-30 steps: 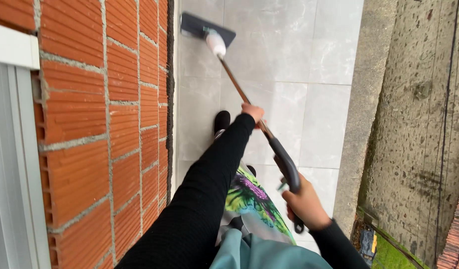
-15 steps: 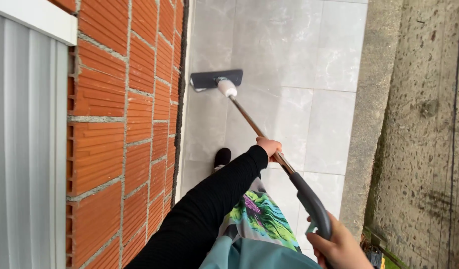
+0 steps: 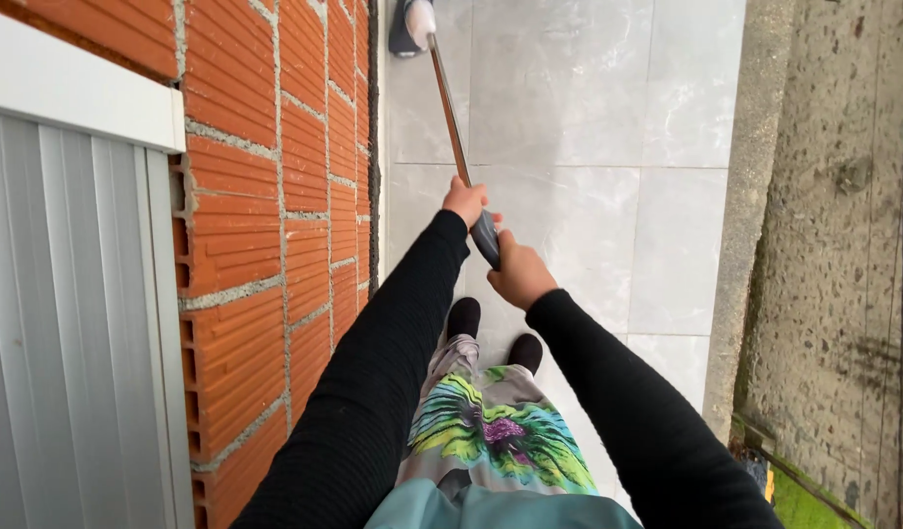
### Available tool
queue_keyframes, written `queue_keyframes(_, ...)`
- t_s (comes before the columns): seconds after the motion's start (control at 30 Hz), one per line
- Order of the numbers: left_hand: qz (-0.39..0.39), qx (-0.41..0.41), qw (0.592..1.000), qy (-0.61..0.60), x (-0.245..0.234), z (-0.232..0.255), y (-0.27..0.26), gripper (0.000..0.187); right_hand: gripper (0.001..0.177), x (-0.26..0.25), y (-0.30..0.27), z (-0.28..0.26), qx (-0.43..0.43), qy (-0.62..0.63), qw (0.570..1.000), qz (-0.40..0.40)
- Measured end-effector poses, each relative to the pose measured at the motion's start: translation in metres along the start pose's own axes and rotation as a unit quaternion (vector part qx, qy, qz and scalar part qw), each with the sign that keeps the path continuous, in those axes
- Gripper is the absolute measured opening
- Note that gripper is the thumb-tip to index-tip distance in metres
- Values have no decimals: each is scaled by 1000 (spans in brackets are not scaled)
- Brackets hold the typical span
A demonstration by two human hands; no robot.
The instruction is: The person mops the tiled floor of a balcony using a spray mop. They move a black wicker chair to clean the area underneath and then reposition the chair.
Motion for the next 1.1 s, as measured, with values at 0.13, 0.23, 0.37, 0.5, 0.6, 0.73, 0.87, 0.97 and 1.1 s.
queue_keyframes(0.13,23,-7,979,203,4,14,6,42,44,4,-7,9,92,-7,995,-39)
queue_keyframes(0.23,-11,-46,992,118,27,-4,3,46,41,-47,-81,-39,147,26,988,-33)
queue_keyframes(0.37,-51,-124,990,34,71,-87,25,69,36,-80,-214,-32,286,123,947,-79)
queue_keyframes(0.5,-142,-146,976,80,122,-148,-48,79,49,-100,-325,30,374,221,899,-56)
queue_keyframes(0.6,-204,-162,961,94,137,-223,-57,78,102,-81,-403,100,404,92,907,-78)
queue_keyframes(0.73,-180,-125,971,93,158,-231,-4,73,73,-88,-375,48,424,128,896,-45)
queue_keyframes(0.87,-142,-78,982,98,111,-128,22,55,33,-103,-256,-55,315,173,931,-56)
queue_keyframes(0.97,-106,-35,990,83,96,-41,1,75,47,-80,-157,-41,220,143,965,-7)
queue_keyframes(1.1,-109,42,981,152,91,31,16,73,59,-85,-43,-30,162,213,959,94)
Point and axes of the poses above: each hand's wrist, its own y-axis towards the middle knuckle, its own x-axis out of the palm, z = x × y, the point moved 5 cm from there along y, towards the middle knuckle, and after that the axes turned 1 degree about -x, right-handed, at the moved point
